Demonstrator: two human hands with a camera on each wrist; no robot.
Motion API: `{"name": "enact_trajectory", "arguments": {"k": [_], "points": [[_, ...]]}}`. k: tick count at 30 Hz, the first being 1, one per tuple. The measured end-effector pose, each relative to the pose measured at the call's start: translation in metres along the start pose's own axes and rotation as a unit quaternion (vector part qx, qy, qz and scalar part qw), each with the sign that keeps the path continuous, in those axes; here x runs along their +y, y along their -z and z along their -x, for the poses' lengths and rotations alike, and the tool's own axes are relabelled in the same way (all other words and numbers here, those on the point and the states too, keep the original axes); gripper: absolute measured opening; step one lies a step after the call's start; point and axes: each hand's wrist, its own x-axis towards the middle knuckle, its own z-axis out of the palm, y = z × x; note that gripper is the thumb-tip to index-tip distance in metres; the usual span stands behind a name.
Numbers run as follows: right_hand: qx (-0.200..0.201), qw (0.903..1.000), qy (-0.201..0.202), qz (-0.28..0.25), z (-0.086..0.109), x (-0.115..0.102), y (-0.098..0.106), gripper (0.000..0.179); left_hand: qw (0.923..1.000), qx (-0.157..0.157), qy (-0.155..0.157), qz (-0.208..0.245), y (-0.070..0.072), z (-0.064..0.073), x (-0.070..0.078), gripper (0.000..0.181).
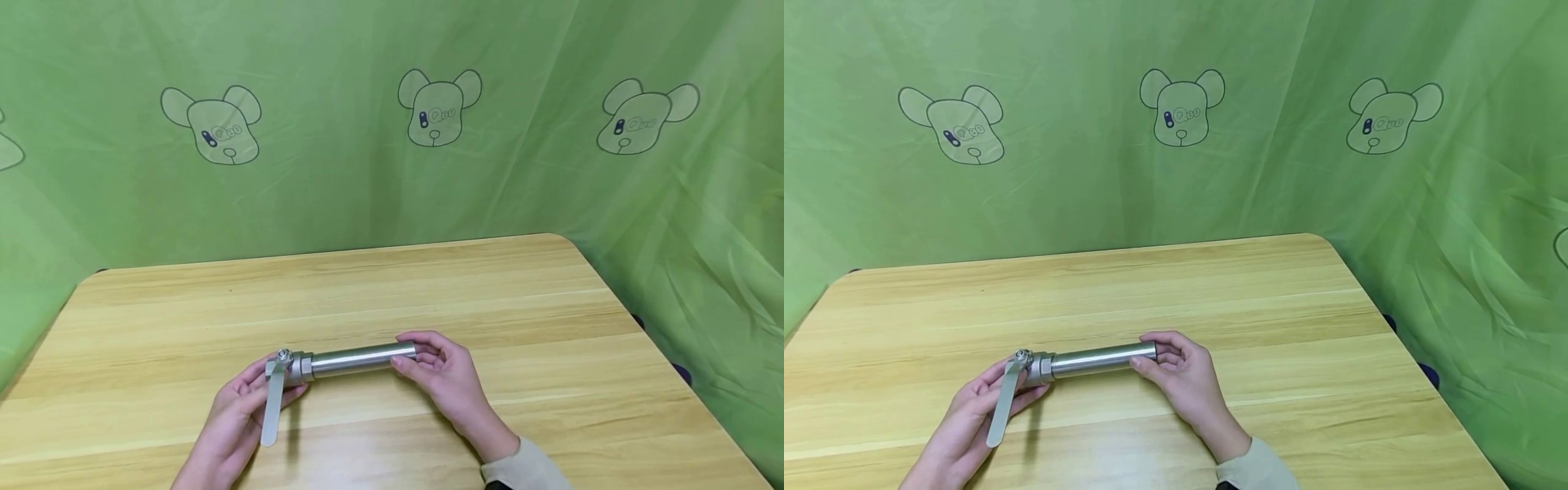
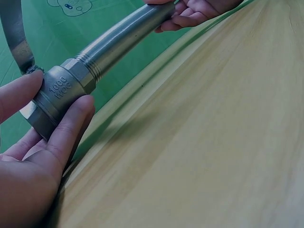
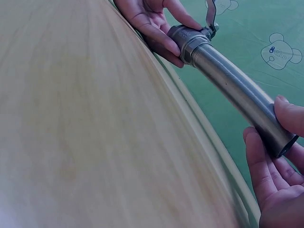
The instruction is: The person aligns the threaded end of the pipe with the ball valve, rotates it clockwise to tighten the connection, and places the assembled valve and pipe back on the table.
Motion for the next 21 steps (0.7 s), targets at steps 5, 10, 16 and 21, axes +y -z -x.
{"name": "enact_trajectory", "arguments": {"k": [5, 10, 16, 21], "points": [[-0.001, 0.9999, -0.010, -0.009, -0.0012, 0.0008, 0.0006, 0.044, 1.0000, -0.002, -0.004, -0.003, -0.0006, 0.0004, -0.0003, 0.054], [-0.014, 0.9993, -0.016, -0.032, -0.0020, 0.0019, 0.0014, 0.044, 1.0000, -0.004, -0.006, -0.004, -0.0008, 0.0008, -0.0005, 0.056], [-0.018, 0.9990, -0.016, -0.039, -0.0027, 0.0038, 0.0015, 0.045, 1.0000, -0.006, -0.007, -0.003, -0.0010, 0.0010, -0.0004, 0.057], [-0.023, 0.9994, -0.003, -0.025, -0.0024, 0.0041, 0.0029, 0.051, 0.9999, -0.001, -0.012, 0.005, -0.0009, 0.0016, -0.0004, 0.052]]}}
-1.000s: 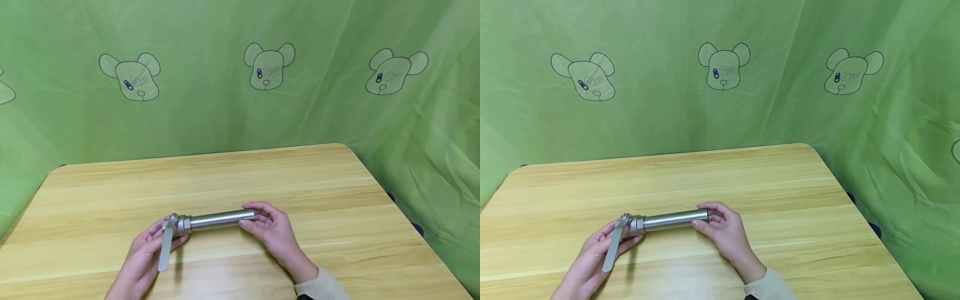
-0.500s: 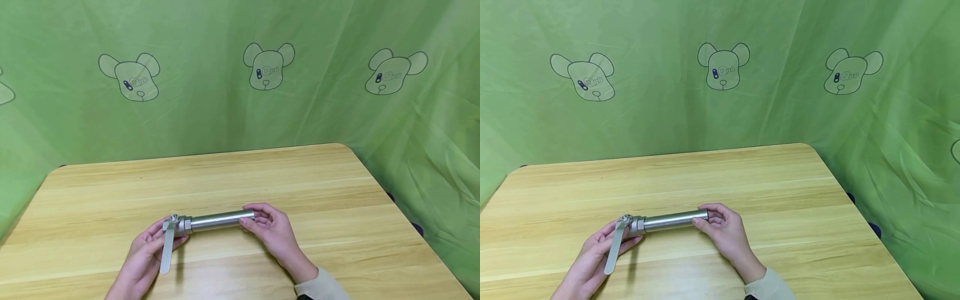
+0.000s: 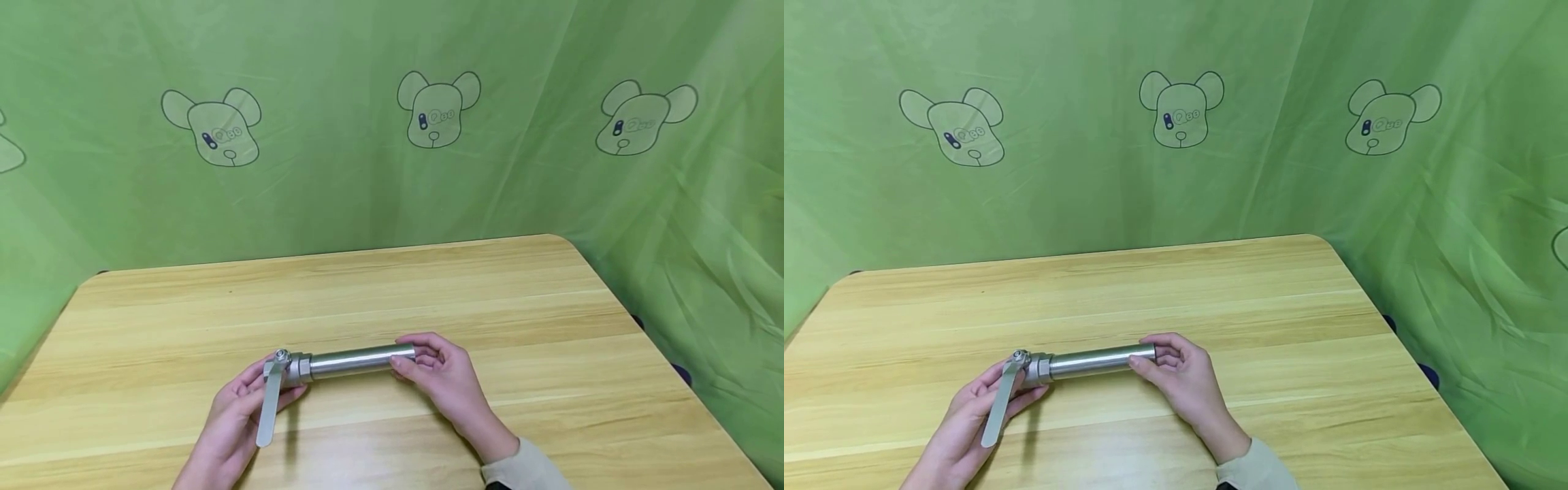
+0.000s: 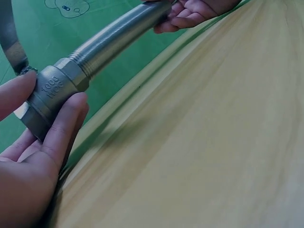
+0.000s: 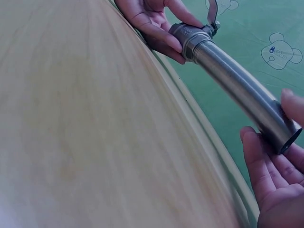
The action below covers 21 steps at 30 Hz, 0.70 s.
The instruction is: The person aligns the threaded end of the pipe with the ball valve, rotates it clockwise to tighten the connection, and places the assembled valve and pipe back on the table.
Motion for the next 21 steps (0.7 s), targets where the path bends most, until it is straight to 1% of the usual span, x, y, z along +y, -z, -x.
{"name": "enact_trajectory", "arguments": {"k": [4, 6, 8, 11, 14, 21], "points": [[-0.013, 0.9990, 0.043, -0.005, 0.0009, -0.0008, 0.0006, 0.065, 0.9999, 0.002, -0.011, 0.010, -0.0001, 0.0009, 0.0004, 0.040], [-0.018, 0.9977, 0.065, -0.010, 0.0013, -0.0012, 0.0008, 0.065, 0.9998, 0.002, -0.015, 0.013, 0.0000, 0.0008, 0.0007, 0.035], [-0.015, 0.9970, 0.075, -0.013, 0.0018, -0.0016, 0.0011, 0.060, 0.9998, 0.003, -0.015, 0.012, -0.0003, 0.0004, 0.0011, 0.034], [-0.008, 0.9975, 0.070, -0.012, 0.0024, -0.0020, 0.0009, 0.054, 0.9999, 0.003, -0.010, 0.010, -0.0004, -0.0001, 0.0012, 0.037], [-0.002, 0.9985, 0.054, -0.012, 0.0028, -0.0026, 0.0003, 0.053, 0.9999, 0.002, -0.005, 0.010, 0.0002, -0.0001, 0.0005, 0.042], [0.013, 0.9997, 0.018, -0.006, 0.0024, -0.0044, -0.0008, 0.051, 0.9998, -0.009, -0.014, 0.009, 0.0019, -0.0002, -0.0011, 0.042]]}}
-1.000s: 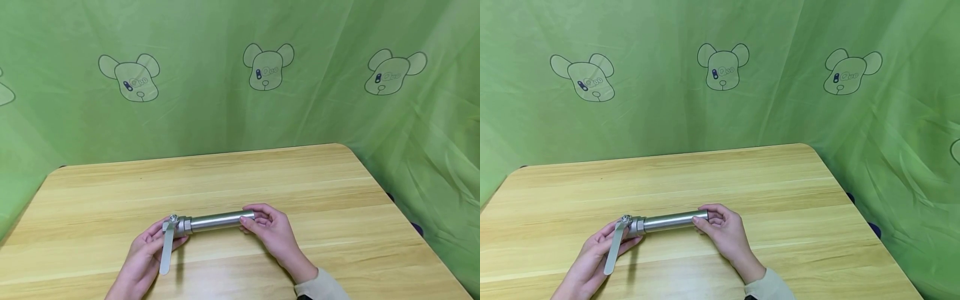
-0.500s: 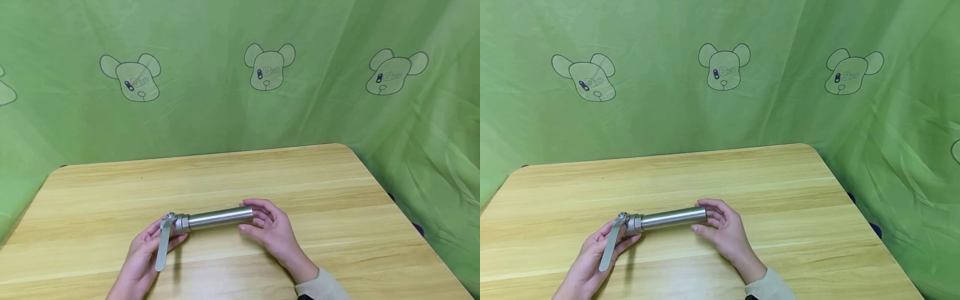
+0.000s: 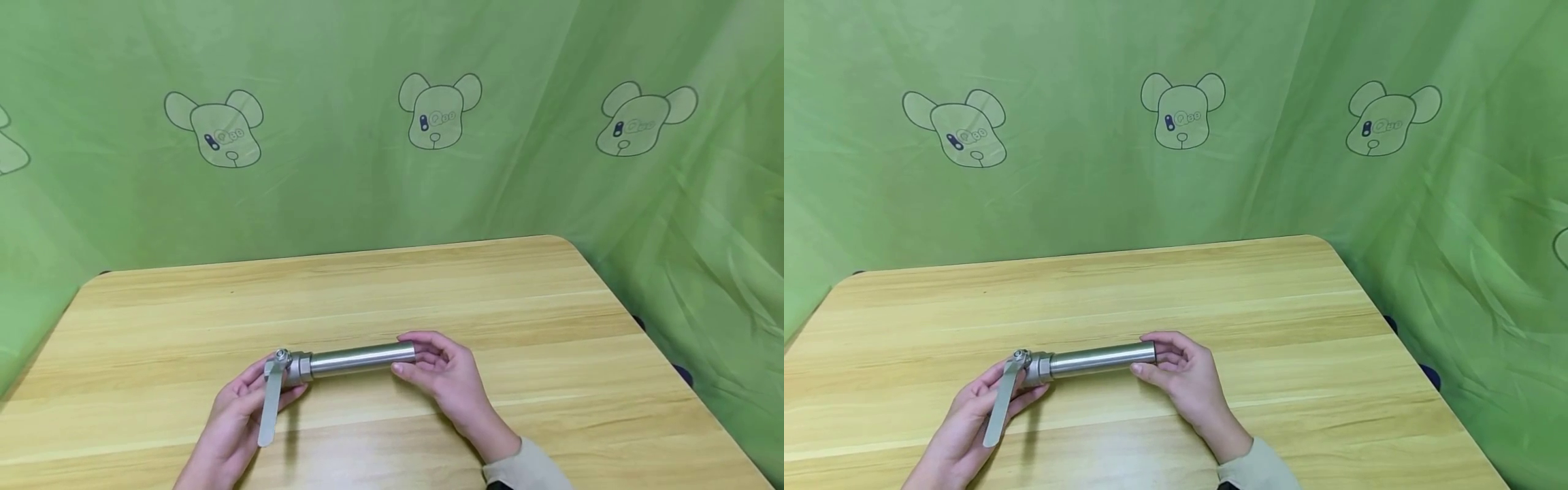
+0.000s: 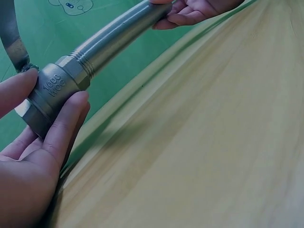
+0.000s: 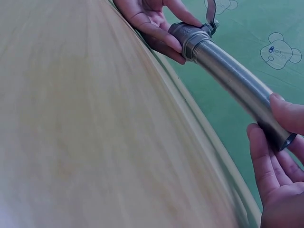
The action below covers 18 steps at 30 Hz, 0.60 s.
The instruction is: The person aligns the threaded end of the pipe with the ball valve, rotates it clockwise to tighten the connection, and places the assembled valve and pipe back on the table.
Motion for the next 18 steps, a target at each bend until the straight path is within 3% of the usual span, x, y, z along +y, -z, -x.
{"name": "enact_trajectory", "arguments": {"k": [8, 15, 18], "points": [[0.011, 0.9994, -0.016, 0.029, 0.0019, -0.0021, -0.0004, 0.047, 1.0000, 0.000, 0.001, -0.001, -0.0004, 0.0007, -0.0007, 0.040], [-0.012, 0.9995, -0.027, -0.009, 0.0000, 0.0003, -0.0005, 0.044, 0.9999, -0.008, -0.008, 0.003, 0.0006, 0.0016, -0.0017, 0.035], [-0.008, 0.9995, -0.031, -0.001, -0.0002, 0.0007, -0.0003, 0.041, 0.9998, -0.012, -0.015, 0.005, 0.0015, 0.0016, -0.0024, 0.033]]}}
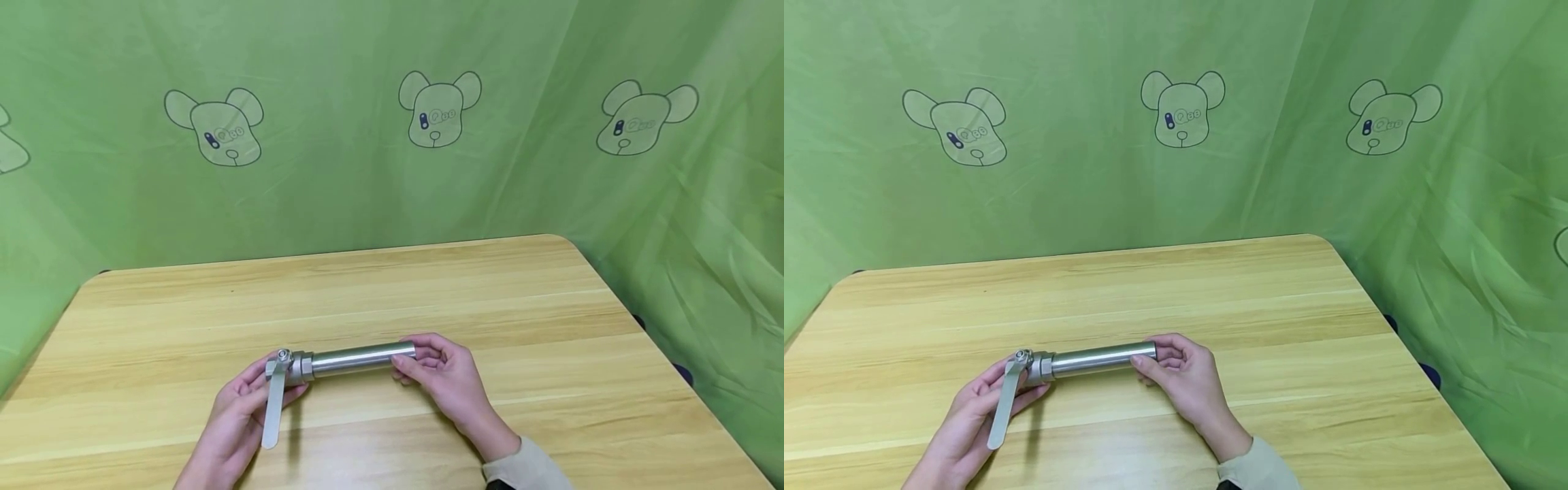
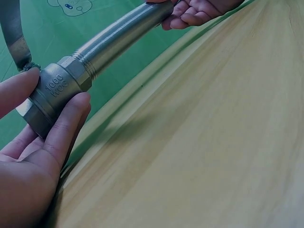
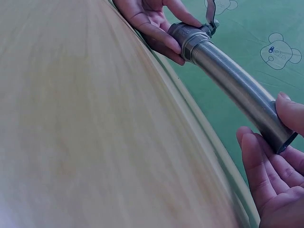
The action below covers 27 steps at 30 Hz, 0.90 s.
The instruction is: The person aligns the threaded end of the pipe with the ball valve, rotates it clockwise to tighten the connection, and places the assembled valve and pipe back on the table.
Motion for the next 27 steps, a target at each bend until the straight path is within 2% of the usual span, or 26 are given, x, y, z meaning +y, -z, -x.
{"name": "enact_trajectory", "arguments": {"k": [4, 8, 12, 14, 16, 21, 27], "points": [[0.003, 1.0000, -0.003, 0.005, 0.0011, -0.0012, -0.0004, 0.043, 1.0000, 0.003, 0.004, -0.004, -0.0005, 0.0000, 0.0012, 0.035], [0.002, 0.9999, 0.006, 0.012, 0.0016, -0.0012, 0.0001, 0.045, 0.9996, 0.022, 0.015, -0.006, -0.0026, -0.0004, 0.0033, 0.037], [-0.010, 0.9984, 0.054, 0.016, 0.0006, 0.0001, 0.0016, 0.058, 0.9993, 0.032, 0.018, 0.000, -0.0033, -0.0010, 0.0054, 0.035], [-0.026, 0.9958, 0.087, 0.009, 0.0002, 0.0009, 0.0026, 0.066, 0.9994, 0.030, 0.016, 0.003, -0.0028, -0.0008, 0.0057, 0.034], [-0.050, 0.9930, 0.107, -0.008, -0.0002, 0.0018, 0.0034, 0.066, 0.9995, 0.029, 0.013, 0.005, -0.0020, -0.0007, 0.0056, 0.032], [-0.054, 0.9942, 0.089, -0.027, 0.0006, 0.0019, 0.0038, 0.052, 0.9998, 0.018, 0.009, 0.005, -0.0003, -0.0006, 0.0041, 0.031], [-0.032, 0.9974, 0.064, -0.013, -0.0002, 0.0016, 0.0031, 0.049, 1.0000, -0.005, -0.004, 0.005, 0.0025, -0.0008, 0.0010, 0.036]]}}
